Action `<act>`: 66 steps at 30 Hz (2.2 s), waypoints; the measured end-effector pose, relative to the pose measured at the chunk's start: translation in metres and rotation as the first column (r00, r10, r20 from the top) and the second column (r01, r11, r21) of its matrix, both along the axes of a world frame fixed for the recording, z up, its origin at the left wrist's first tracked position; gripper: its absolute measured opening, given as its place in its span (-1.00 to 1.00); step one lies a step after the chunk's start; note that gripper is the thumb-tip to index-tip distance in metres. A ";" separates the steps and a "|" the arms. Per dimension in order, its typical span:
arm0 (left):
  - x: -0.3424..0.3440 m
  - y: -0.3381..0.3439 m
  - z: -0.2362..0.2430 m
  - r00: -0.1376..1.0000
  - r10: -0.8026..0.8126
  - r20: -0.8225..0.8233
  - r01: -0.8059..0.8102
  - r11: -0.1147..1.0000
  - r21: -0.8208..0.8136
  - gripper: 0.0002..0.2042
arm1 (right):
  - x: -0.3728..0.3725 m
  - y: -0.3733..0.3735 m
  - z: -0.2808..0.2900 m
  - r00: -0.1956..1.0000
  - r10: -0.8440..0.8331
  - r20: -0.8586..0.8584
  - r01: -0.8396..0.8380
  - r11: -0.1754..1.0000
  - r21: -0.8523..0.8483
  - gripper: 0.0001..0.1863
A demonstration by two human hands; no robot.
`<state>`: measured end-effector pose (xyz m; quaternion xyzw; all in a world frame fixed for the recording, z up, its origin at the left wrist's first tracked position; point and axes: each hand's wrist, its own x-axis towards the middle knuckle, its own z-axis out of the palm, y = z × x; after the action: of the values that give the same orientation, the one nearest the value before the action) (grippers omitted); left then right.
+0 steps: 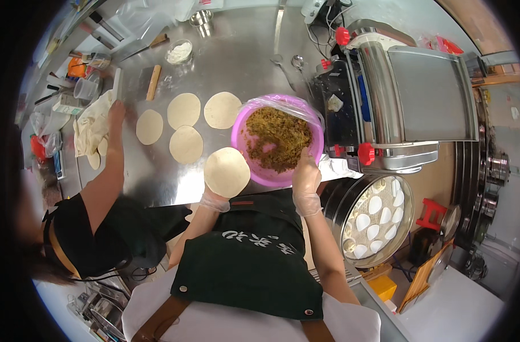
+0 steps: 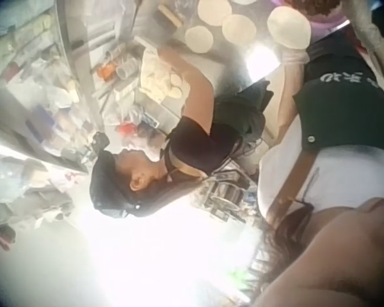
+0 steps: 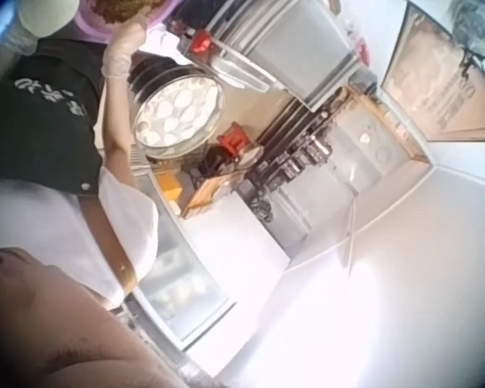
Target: Making stuffed buns by filling dough with a savory mixture and pleating the top.
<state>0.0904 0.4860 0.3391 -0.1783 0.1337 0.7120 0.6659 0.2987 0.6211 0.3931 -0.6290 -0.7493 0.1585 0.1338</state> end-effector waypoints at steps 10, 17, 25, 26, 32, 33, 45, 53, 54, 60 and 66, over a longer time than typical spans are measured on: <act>-0.004 0.005 0.004 0.996 -0.061 0.071 0.061 0.998 0.008 -0.46 | -0.017 -0.006 -0.060 0.926 0.251 0.283 -0.239 0.968 -0.077 -0.89; -0.009 0.003 0.001 0.995 -0.057 0.076 0.049 0.993 0.108 -0.46 | -0.019 -0.011 -0.020 0.892 0.145 0.427 -0.140 0.989 -0.044 -0.70; -0.005 0.003 0.000 0.995 -0.046 0.087 0.045 0.999 0.010 -0.46 | -0.011 0.012 -0.041 0.941 0.131 0.312 -0.104 0.989 -0.101 -0.81; -0.005 0.003 0.000 0.996 -0.045 0.082 0.043 0.999 0.028 -0.46 | -0.013 0.011 -0.044 0.952 0.146 0.269 -0.124 0.987 -0.099 -0.83; -0.003 0.004 0.005 0.997 -0.051 0.051 0.047 0.997 0.064 -0.47 | -0.020 -0.003 -0.055 0.936 0.181 0.303 -0.157 0.982 -0.102 -0.94; -0.003 0.004 0.005 0.998 -0.052 0.024 0.049 0.995 0.087 -0.48 | -0.018 -0.004 -0.055 0.938 0.175 0.300 -0.152 0.983 -0.100 -0.94; -0.001 0.001 -0.004 1.000 -0.030 -0.006 0.031 0.979 0.199 -0.48 | -0.030 -0.030 -0.060 0.821 0.434 0.372 -0.437 0.896 -0.081 -0.91; 0.002 0.003 -0.003 1.000 0.009 0.002 -0.009 0.994 0.110 -0.44 | -0.016 0.012 -0.046 0.894 0.410 0.182 -0.398 0.912 -0.100 -0.89; 0.003 0.004 -0.004 1.000 0.003 -0.001 -0.003 0.998 0.064 -0.43 | -0.017 0.007 -0.055 0.890 0.415 0.189 -0.387 0.906 -0.169 -0.87; 0.004 -0.002 0.000 0.998 0.027 0.049 -0.033 0.991 0.127 -0.40 | -0.020 0.005 -0.038 0.848 0.491 0.199 -0.480 0.871 -0.105 -0.86; 0.007 0.000 -0.010 0.994 0.042 0.100 -0.058 0.984 0.166 -0.40 | -0.016 0.015 -0.059 0.817 0.350 0.458 -0.428 0.900 0.077 -0.84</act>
<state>0.0977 0.4857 0.3295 -0.1590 0.0363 0.7278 0.6661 0.2827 0.6365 0.3337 -0.4667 -0.8838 -0.0280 -0.0162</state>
